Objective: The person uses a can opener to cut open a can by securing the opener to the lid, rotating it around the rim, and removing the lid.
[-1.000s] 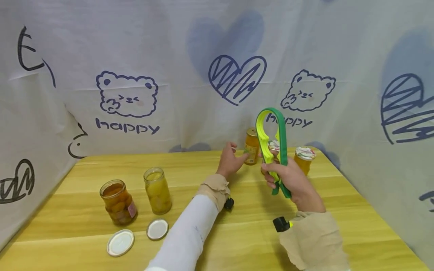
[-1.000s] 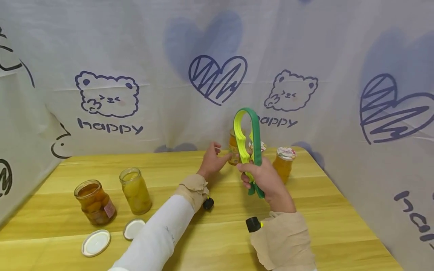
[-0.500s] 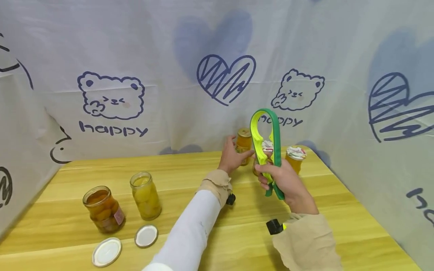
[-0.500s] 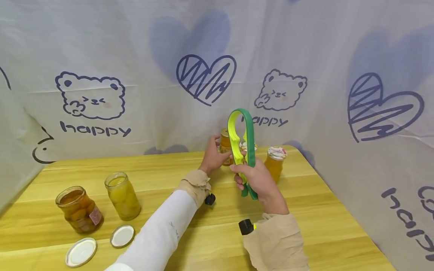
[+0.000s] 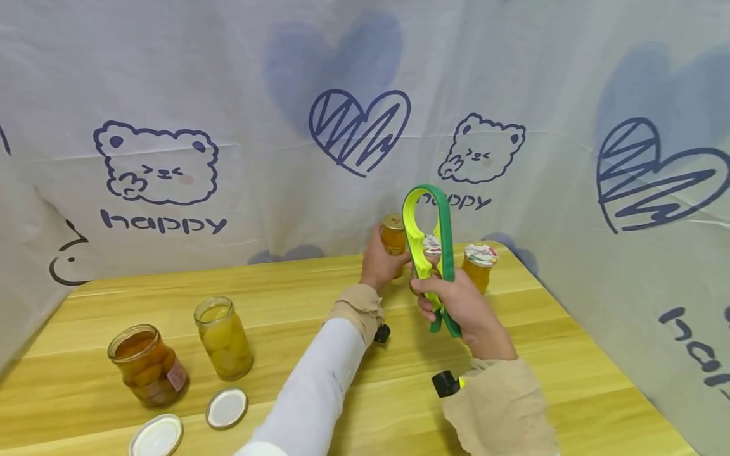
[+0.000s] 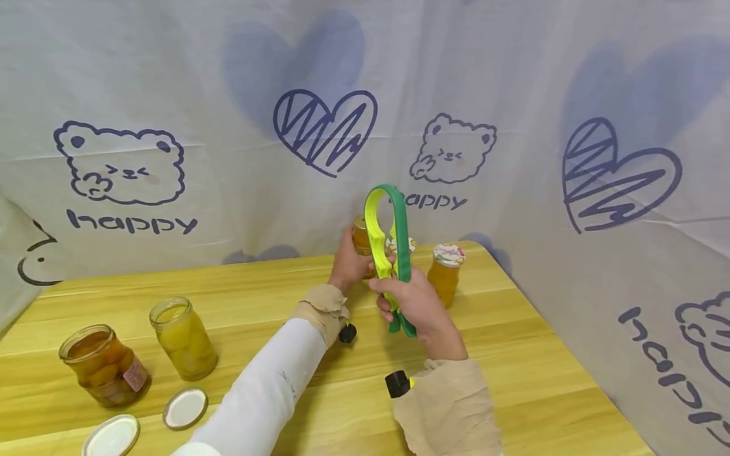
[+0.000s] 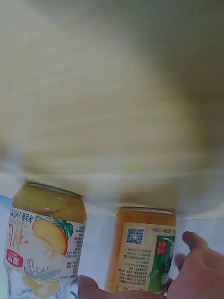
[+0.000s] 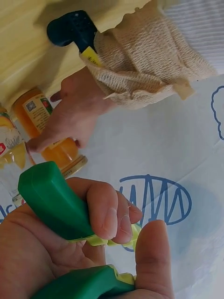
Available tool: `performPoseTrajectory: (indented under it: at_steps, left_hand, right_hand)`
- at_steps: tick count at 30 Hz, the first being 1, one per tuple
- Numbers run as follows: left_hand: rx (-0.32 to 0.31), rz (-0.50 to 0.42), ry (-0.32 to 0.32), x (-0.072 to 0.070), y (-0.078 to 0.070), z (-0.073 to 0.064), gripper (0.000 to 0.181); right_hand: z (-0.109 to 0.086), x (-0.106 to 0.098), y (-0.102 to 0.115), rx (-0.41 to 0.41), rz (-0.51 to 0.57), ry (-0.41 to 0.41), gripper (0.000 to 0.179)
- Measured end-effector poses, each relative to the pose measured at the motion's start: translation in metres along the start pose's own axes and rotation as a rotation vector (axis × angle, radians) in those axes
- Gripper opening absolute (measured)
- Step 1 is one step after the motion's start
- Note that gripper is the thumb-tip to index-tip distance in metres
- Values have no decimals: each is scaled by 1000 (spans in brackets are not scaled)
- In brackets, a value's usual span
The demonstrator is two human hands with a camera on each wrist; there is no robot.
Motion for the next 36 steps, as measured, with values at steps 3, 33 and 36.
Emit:
performPoseTrajectory:
  at_steps: [3,33,36]
  left_hand:
    - [3,5,-26,1,1,1,91]
    - [16,2,-40,-21,5,-34,81]
    - [12,1,-44,-24,4,-38,81]
  right_hand:
    - [0,2,-2,11,-5,2,22]
    - [2,9,-7,44,-55,-18,30]
    - [3,9,-6,50,-59,-27,32]
Point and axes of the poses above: each hand's wrist, its own z-axis towards the middle knuckle, its own x-axis out of the palm, y = z × x, the point moved 3 cm from there along z, towards the middle knuckle, and after that the axes turned 5 degrees about y, right-handed, at the moved point
